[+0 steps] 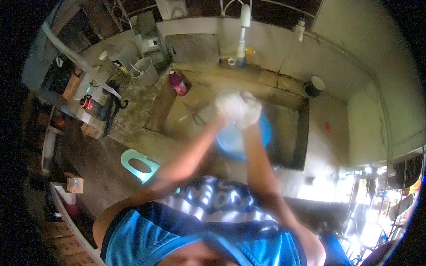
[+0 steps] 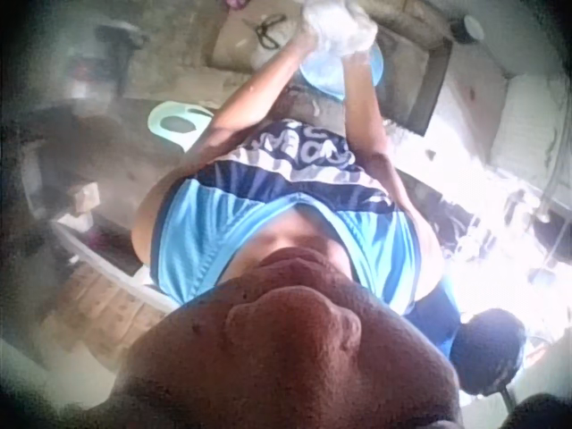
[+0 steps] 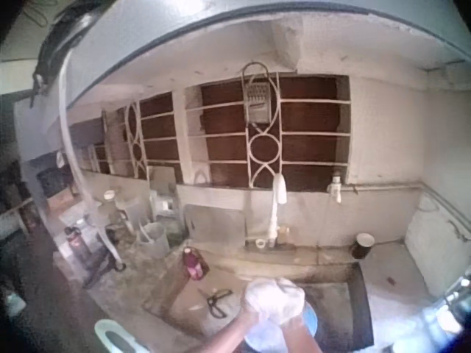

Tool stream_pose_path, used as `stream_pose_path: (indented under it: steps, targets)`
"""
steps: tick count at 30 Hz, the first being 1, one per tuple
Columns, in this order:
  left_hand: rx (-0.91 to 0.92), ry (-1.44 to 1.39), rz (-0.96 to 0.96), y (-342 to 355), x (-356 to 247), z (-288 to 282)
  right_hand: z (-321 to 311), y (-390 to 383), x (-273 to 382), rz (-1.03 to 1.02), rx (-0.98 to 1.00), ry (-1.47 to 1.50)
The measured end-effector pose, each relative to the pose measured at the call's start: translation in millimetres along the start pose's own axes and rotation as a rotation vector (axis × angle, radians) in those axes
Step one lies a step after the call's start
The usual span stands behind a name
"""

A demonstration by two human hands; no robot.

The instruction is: The person washes a white garment by hand in a blue basin filled with soapy water. They repeatedly scrub the fabric with a blue brush, rinse it, and wring it out. The garment is then placed on a nearby shelf.

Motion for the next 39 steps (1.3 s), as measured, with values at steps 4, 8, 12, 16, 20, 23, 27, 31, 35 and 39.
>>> stream_pose_path:
  steps: [4,8,12,16,20,23,27,31,35,39]
  targets:
    - [0.481,-0.15,0.155,60.0,41.9,-81.6,19.7,-6.8,-19.7,0.091,-0.295,0.354]
    - [0.124,1.091,0.709,119.4,-4.3,-205.5,36.4,12.2,50.0,-0.019,-0.282,0.476]
    - [-0.02,0.501,0.228,100.2,28.1,-142.0,9.1,18.0,37.2,0.027,-0.205,0.326]
    - [-0.016,0.491,-0.107,37.8,4.7,-45.3,-3.9,17.3,20.8,-0.103,-0.281,0.102]
    - [-0.034,0.507,0.052,78.0,-15.6,-138.4,13.0,9.9,48.0,0.486,0.059,0.096]
    - [0.445,0.364,0.315,45.4,-59.8,-145.4,-30.0,-30.4,-16.2,0.137,-0.229,0.071]
    - [-0.056,-0.028,0.235,26.2,-131.5,-139.9,-67.4,-113.8,-131.6,0.549,0.29,0.228]
    - [0.306,-0.277,0.118,9.3,-142.4,-156.5,-38.5,-191.1,-186.4,0.817,0.627,0.368]
    - [0.228,-0.196,0.203,-28.8,-134.2,-136.7,-41.4,-168.3,-143.4,1.05,0.713,0.268]
    - [0.078,-0.326,0.22,-35.0,-139.3,-166.3,-57.7,-90.3,-79.4,0.701,0.688,-0.224]
Point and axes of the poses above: each hand's wrist, its own y-axis towards the middle knuckle, its own z-axis out of the palm, x = y × z, the point moved 1 cm from there along y, towards the middle knuckle, and after that the axes turned 8 degrees about -y, right-handed, at the moved point
